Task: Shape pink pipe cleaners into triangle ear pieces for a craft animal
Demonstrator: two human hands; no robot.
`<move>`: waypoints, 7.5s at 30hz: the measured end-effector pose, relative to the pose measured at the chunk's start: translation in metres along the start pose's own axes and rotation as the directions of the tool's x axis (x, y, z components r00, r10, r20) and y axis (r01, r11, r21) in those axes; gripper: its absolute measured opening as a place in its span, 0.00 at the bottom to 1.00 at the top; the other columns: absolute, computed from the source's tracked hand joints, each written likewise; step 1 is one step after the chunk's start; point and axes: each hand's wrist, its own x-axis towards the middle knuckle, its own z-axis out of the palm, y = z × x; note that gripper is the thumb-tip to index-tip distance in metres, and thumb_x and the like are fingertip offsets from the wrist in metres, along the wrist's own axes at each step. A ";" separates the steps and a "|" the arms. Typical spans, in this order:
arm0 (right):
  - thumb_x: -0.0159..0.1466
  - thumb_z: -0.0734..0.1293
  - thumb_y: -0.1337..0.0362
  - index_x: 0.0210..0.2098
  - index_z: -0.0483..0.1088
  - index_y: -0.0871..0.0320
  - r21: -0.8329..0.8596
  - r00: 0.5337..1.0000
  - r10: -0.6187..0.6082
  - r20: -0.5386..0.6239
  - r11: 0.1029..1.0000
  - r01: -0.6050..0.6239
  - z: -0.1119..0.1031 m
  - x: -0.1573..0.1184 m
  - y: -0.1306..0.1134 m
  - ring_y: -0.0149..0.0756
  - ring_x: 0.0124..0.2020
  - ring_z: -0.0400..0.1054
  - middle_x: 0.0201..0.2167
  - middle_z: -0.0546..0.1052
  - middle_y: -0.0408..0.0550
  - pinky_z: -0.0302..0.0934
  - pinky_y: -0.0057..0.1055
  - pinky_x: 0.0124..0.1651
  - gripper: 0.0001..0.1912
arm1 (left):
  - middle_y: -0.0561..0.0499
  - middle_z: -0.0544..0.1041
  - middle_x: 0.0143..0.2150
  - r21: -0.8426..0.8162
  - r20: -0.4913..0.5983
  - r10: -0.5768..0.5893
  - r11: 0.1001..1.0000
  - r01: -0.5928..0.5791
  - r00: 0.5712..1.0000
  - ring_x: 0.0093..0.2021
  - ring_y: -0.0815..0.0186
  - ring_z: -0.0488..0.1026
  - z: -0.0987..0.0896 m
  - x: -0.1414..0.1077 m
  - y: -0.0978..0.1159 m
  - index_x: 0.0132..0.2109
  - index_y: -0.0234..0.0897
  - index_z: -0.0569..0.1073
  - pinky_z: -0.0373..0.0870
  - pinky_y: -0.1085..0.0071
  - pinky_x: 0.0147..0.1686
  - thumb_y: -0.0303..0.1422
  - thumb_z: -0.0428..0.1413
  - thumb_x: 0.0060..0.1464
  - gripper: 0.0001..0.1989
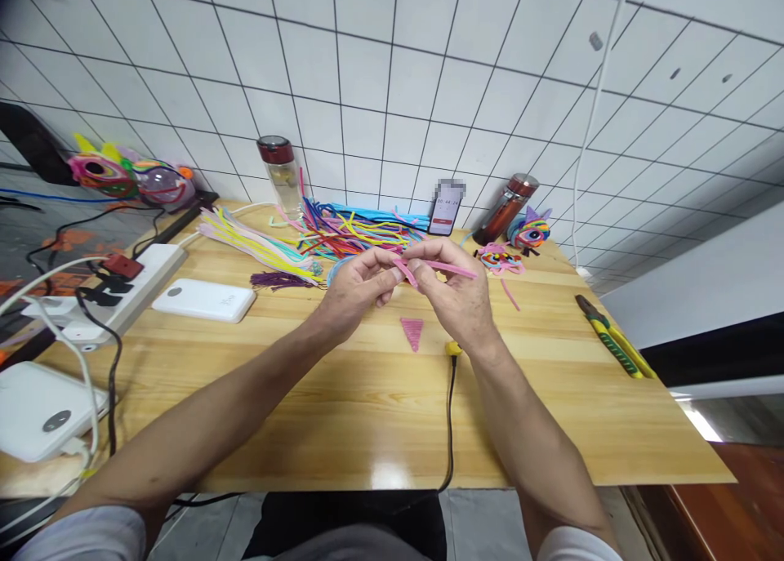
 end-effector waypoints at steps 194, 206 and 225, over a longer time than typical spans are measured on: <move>0.74 0.63 0.65 0.44 0.77 0.56 -0.702 0.735 0.406 0.542 0.701 0.130 0.038 -0.116 0.048 0.42 0.37 0.78 0.40 0.86 0.52 0.55 0.33 0.35 0.10 | 0.39 0.76 0.70 0.947 0.240 -0.370 -0.115 -0.301 0.898 0.57 0.52 0.75 -0.035 -0.143 -0.048 0.69 0.34 0.74 0.71 0.55 0.50 0.34 0.48 0.77 0.21; 0.74 0.63 0.65 0.42 0.78 0.56 -0.680 0.722 0.427 0.545 0.729 0.082 0.036 -0.112 0.046 0.43 0.38 0.79 0.38 0.85 0.51 0.61 0.34 0.39 0.10 | 0.40 0.74 0.73 0.972 0.205 -0.391 -0.027 -0.233 0.898 0.58 0.50 0.72 -0.034 -0.139 -0.048 0.77 0.36 0.66 0.68 0.53 0.52 0.50 0.52 0.75 0.33; 0.69 0.65 0.38 0.37 0.78 0.53 -0.872 0.733 0.665 -0.140 0.268 -0.410 -0.076 -0.117 0.054 0.53 0.37 0.80 0.34 0.86 0.54 0.62 0.40 0.38 0.26 | 0.38 0.75 0.71 0.957 0.221 -0.337 -0.107 -0.270 0.915 0.56 0.49 0.72 -0.033 -0.137 -0.054 0.74 0.33 0.70 0.67 0.54 0.52 0.54 0.57 0.70 0.37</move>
